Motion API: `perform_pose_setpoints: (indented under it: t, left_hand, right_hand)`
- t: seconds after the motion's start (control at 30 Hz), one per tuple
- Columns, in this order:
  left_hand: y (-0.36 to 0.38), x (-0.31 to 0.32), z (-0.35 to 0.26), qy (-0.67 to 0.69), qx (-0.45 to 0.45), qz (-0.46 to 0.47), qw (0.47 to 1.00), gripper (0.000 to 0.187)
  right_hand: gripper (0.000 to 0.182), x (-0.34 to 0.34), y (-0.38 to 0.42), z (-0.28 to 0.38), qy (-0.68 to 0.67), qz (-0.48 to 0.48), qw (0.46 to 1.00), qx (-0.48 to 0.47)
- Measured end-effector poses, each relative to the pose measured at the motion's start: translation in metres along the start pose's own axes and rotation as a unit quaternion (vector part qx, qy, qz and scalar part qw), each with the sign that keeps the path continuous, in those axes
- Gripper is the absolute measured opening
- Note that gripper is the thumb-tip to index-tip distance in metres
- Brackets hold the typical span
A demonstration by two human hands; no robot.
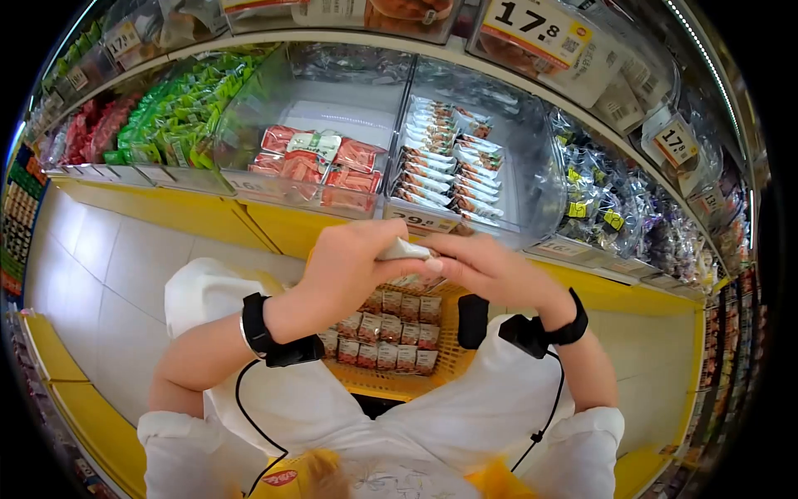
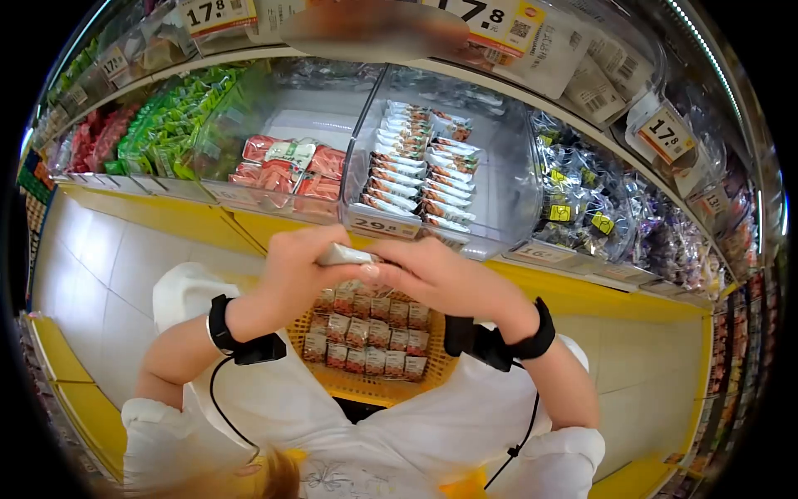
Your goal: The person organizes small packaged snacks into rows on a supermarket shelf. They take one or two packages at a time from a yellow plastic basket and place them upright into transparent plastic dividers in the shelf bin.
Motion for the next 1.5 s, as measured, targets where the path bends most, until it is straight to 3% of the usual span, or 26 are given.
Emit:
perform_pose_setpoints:
  t: [0.1,0.2,0.23,0.27,0.33,0.4,0.53,0.6,0.67,0.77,0.8,0.9,1.0,1.07,1.13,1.17,1.23,1.27,1.33,1.37,1.4,1.47,1.5]
  left_hand:
    - [-0.007,-0.013,0.005,0.050,0.007,-0.053,0.997,0.032]
    - [-0.012,-0.019,0.012,0.067,0.011,-0.095,0.993,0.029]
    - [-0.013,-0.020,0.019,0.100,-0.021,-0.098,0.990,0.028]
    - [-0.014,-0.021,0.026,0.133,-0.054,-0.100,0.985,0.027]
    - [-0.016,-0.022,0.032,0.134,-0.031,-0.104,0.985,0.023]
    - [-0.016,-0.023,0.033,0.129,-0.001,-0.120,0.984,0.020]
    - [-0.011,-0.014,0.046,0.232,-0.085,-0.097,0.964,0.023]
    - [-0.009,-0.015,0.039,0.162,-0.053,-0.066,0.983,0.034]
    - [-0.006,-0.009,0.041,0.136,-0.039,-0.063,0.988,0.041]
    - [-0.005,-0.004,0.034,0.046,0.025,-0.059,0.997,0.050]
    - [-0.005,-0.002,0.032,0.041,0.029,-0.052,0.997,0.054]
    - [-0.004,0.001,0.025,0.036,0.041,-0.037,0.998,0.057]
    - [-0.003,0.004,0.023,0.017,0.050,-0.034,0.998,0.055]
    - [-0.002,0.006,0.025,0.000,0.053,-0.043,0.998,0.053]
    - [0.000,0.010,0.026,-0.043,0.068,-0.028,0.996,0.048]
    - [0.001,0.011,0.027,-0.050,0.063,-0.032,0.996,0.048]
    - [0.003,0.012,0.026,-0.064,0.067,-0.022,0.995,0.044]
    - [0.003,0.011,0.026,-0.097,0.071,-0.006,0.993,0.045]
    - [0.006,0.008,0.031,-0.049,0.107,-0.069,0.991,0.048]
    - [0.006,0.011,0.032,-0.056,0.079,-0.023,0.995,0.050]
    - [0.004,0.009,0.032,-0.047,0.056,0.030,0.997,0.052]
    - [0.005,0.011,0.034,-0.032,0.092,-0.017,0.995,0.054]
    - [0.006,0.021,0.037,-0.052,0.091,-0.015,0.994,0.056]
  right_hand:
    - [0.030,-0.010,-0.022,0.002,-0.145,0.024,0.989,-0.003]
    - [0.034,-0.020,-0.040,0.003,-0.173,0.066,0.983,-0.009]
    - [0.034,-0.025,-0.046,0.005,-0.073,0.053,0.995,-0.050]
    - [0.034,-0.023,-0.050,0.007,-0.069,0.056,0.995,-0.045]
    - [0.030,-0.021,-0.057,0.016,0.057,0.013,0.995,-0.077]
    - [0.025,-0.027,-0.062,0.014,0.054,0.013,0.997,-0.047]
    - [0.019,-0.094,-0.071,-0.046,-0.019,-0.134,0.989,0.057]
    - [0.021,-0.145,-0.074,-0.081,0.213,-0.239,0.944,0.080]
    - [0.026,-0.176,-0.075,-0.123,0.308,-0.305,0.895,0.107]
    - [0.029,-0.183,-0.084,-0.160,0.240,-0.259,0.921,0.163]
    - [0.043,-0.184,-0.090,-0.177,0.198,-0.181,0.938,0.218]
    - [0.041,-0.178,-0.099,-0.188,0.235,-0.185,0.915,0.271]
    - [0.036,-0.173,-0.112,-0.216,0.428,-0.155,0.888,0.067]
    - [0.038,-0.169,-0.115,-0.203,0.396,-0.177,0.898,0.074]
    - [0.043,-0.176,-0.115,-0.199,0.392,-0.211,0.871,0.208]
    - [0.047,-0.180,-0.114,-0.209,0.387,-0.211,0.870,0.222]
    - [0.042,-0.182,-0.113,-0.234,0.488,-0.195,0.832,0.176]
    - [0.038,-0.182,-0.114,-0.246,0.486,-0.193,0.831,0.191]
    - [0.034,-0.162,-0.130,-0.213,0.485,-0.176,0.822,0.241]
    - [0.035,-0.158,-0.126,-0.205,0.434,-0.235,0.849,0.190]
    - [0.039,-0.159,-0.129,-0.217,0.440,-0.222,0.848,0.195]
    - [0.046,-0.169,-0.123,-0.260,0.429,-0.267,0.853,0.132]
    - [0.049,-0.189,-0.116,-0.299,0.454,-0.240,0.843,0.160]
Point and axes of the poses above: each hand's wrist, its own y-axis away from the middle knuckle, its own x-axis out of the palm, z = x × y, the point moved 5 cm from there along -y, towards the middle knuckle, and after that the axes turned 5 degrees about -z, right-handed, at the moved point
